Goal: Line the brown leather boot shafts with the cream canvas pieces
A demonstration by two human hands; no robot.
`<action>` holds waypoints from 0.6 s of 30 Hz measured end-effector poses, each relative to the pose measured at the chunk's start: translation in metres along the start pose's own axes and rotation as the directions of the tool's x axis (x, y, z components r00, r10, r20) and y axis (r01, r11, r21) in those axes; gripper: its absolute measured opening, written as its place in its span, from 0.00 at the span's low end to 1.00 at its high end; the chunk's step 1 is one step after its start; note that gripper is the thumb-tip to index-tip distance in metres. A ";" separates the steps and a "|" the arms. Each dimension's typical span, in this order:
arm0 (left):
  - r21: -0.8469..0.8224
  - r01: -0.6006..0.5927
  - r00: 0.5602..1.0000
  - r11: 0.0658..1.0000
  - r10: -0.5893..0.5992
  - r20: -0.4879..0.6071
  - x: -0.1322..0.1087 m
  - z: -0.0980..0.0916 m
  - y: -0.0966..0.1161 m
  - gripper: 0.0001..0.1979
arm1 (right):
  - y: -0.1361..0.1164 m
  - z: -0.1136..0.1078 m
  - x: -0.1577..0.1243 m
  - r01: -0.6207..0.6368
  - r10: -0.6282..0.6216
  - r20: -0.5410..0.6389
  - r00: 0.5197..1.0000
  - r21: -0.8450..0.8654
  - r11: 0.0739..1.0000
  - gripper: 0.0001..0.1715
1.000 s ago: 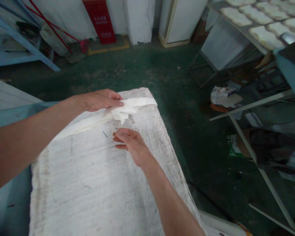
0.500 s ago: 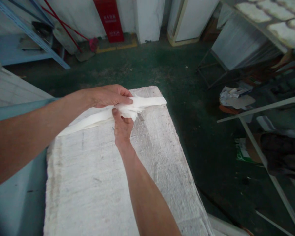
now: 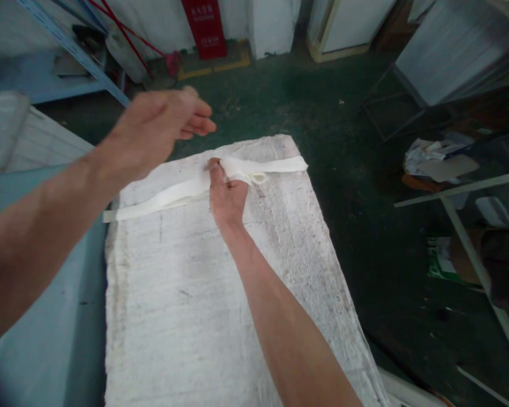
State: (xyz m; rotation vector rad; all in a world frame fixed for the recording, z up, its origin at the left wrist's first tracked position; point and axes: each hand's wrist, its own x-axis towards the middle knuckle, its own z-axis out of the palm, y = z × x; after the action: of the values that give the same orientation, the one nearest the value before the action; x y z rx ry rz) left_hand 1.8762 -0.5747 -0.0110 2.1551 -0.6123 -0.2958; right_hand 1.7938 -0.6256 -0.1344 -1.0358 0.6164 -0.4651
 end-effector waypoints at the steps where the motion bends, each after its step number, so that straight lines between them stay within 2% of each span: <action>1: -0.024 -0.013 0.994 1.000 0.010 -0.108 -0.016 -0.005 -0.008 0.24 | -0.005 0.003 0.001 0.017 -0.016 0.036 0.999 -0.018 1.000 0.16; 2: -0.034 -0.019 0.978 0.999 0.012 -0.206 -0.035 -0.008 -0.017 0.29 | -0.011 0.007 0.002 0.033 -0.030 0.069 0.997 -0.039 0.999 0.16; 4: 0.006 -0.032 0.918 0.999 0.032 -0.396 -0.081 -0.009 -0.039 0.32 | -0.024 0.014 0.003 0.063 -0.053 0.135 0.989 -0.071 0.995 0.17; 5: 0.044 -0.022 0.913 0.999 0.038 -0.406 -0.105 -0.007 -0.051 0.32 | -0.030 0.018 0.003 0.069 -0.056 0.165 0.985 -0.076 0.995 0.18; 6: 0.077 -0.010 0.928 0.997 0.038 -0.371 -0.128 -0.003 -0.063 0.28 | -0.036 0.022 0.003 0.067 -0.052 0.189 0.981 -0.074 0.995 0.17; 8: 0.165 -0.014 0.971 0.986 0.053 -0.232 -0.167 0.008 -0.086 0.17 | -0.045 0.029 0.002 0.040 -0.026 0.204 0.979 -0.062 0.997 0.15; 10: 0.241 -0.073 0.985 0.968 0.107 -0.133 -0.191 0.021 -0.106 0.17 | -0.049 0.033 0.003 0.005 0.007 0.188 0.982 -0.060 0.998 0.12; 13: 0.340 -0.151 0.983 0.928 0.177 -0.047 -0.196 0.037 -0.128 0.24 | -0.047 0.038 0.006 -0.007 0.011 0.184 0.983 -0.023 1.000 0.11; 18: 0.453 -0.227 0.970 0.862 0.240 0.029 -0.171 0.049 -0.143 0.31 | -0.038 0.050 0.011 -0.006 -0.005 0.207 0.978 0.053 0.999 0.18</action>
State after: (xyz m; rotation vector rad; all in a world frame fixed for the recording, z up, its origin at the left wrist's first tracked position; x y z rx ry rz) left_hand 1.7564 -0.4450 -0.1553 2.4875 -0.9977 0.0188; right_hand 1.8331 -0.6166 -0.0845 -1.0177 0.4165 -0.3658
